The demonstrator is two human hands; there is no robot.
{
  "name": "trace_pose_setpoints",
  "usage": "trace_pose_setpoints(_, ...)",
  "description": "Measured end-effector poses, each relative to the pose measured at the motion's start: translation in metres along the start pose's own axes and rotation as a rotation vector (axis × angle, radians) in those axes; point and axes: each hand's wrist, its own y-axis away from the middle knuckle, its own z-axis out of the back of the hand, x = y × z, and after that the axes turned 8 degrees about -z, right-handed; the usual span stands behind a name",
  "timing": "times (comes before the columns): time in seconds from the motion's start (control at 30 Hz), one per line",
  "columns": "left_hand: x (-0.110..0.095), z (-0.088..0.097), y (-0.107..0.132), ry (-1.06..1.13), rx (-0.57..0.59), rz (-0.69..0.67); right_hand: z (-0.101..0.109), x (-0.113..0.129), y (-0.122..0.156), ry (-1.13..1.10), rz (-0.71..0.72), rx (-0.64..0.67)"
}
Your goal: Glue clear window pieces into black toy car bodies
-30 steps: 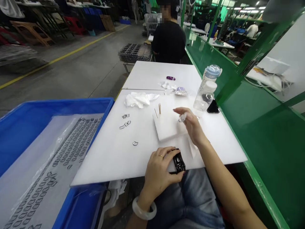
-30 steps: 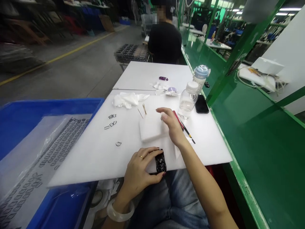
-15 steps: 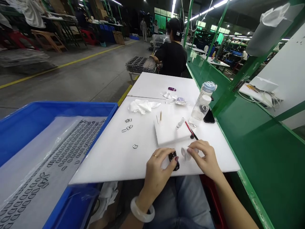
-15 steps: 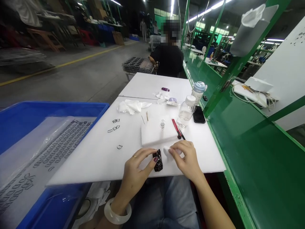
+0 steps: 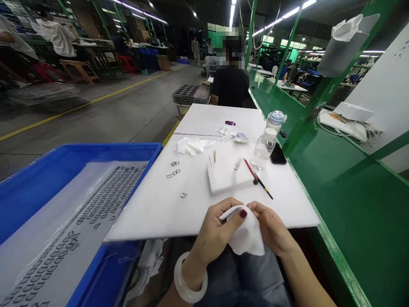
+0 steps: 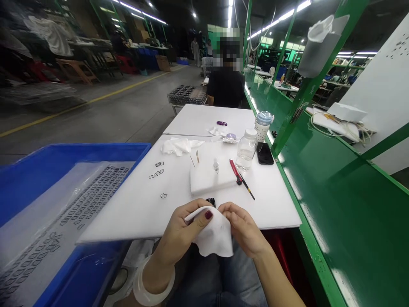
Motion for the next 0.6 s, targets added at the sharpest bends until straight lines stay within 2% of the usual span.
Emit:
trace_pose_setpoints(0.1, 0.002, -0.003, 0.002, -0.048, -0.067, -0.007, -0.008, -0.008, -0.002, 0.033, 0.002, -0.149)
trace_pose_setpoints(0.2, 0.012, 0.012, 0.001, -0.214, -0.106, -0.016, -0.006, -0.013, -0.004, 0.017, 0.129, -0.384)
trace_pose_setpoints(0.27, 0.021, 0.038, 0.000, -0.505, -0.216, -0.072, 0.006, -0.013, -0.003, 0.090, 0.213, -0.561)
trace_pose_setpoints(0.33, 0.029, 0.073, -0.001, -0.905, -0.424, -0.137, 0.024, -0.008, 0.000, 0.186, 0.277, -0.697)
trace_pose_setpoints(0.37, 0.033, 0.090, -0.002, -1.088, -0.487, -0.123, 0.033, -0.003, 0.003, 0.223, 0.326, -0.775)
trace_pose_setpoints(0.43, 0.041, 0.119, -0.002, -1.324, -0.550, -0.093, 0.049, 0.008, 0.007, 0.259, 0.529, -1.008)
trace_pose_setpoints(0.5, 0.049, 0.136, -0.001, -1.382, -0.556, -0.092, 0.056, 0.021, 0.009, 0.223, 0.816, -1.245)
trace_pose_setpoints(0.53, 0.052, 0.140, -0.001, -1.380, -0.551, -0.103, 0.056, 0.026, 0.010, 0.184, 0.928, -1.284)
trace_pose_setpoints(0.57, 0.055, 0.141, 0.000, -1.370, -0.551, -0.117, 0.054, 0.029, 0.010, 0.143, 0.992, -1.259)
trace_pose_setpoints(0.6, 0.057, 0.140, 0.001, -1.364, -0.550, -0.132, 0.050, 0.031, 0.009, 0.120, 0.991, -1.185)
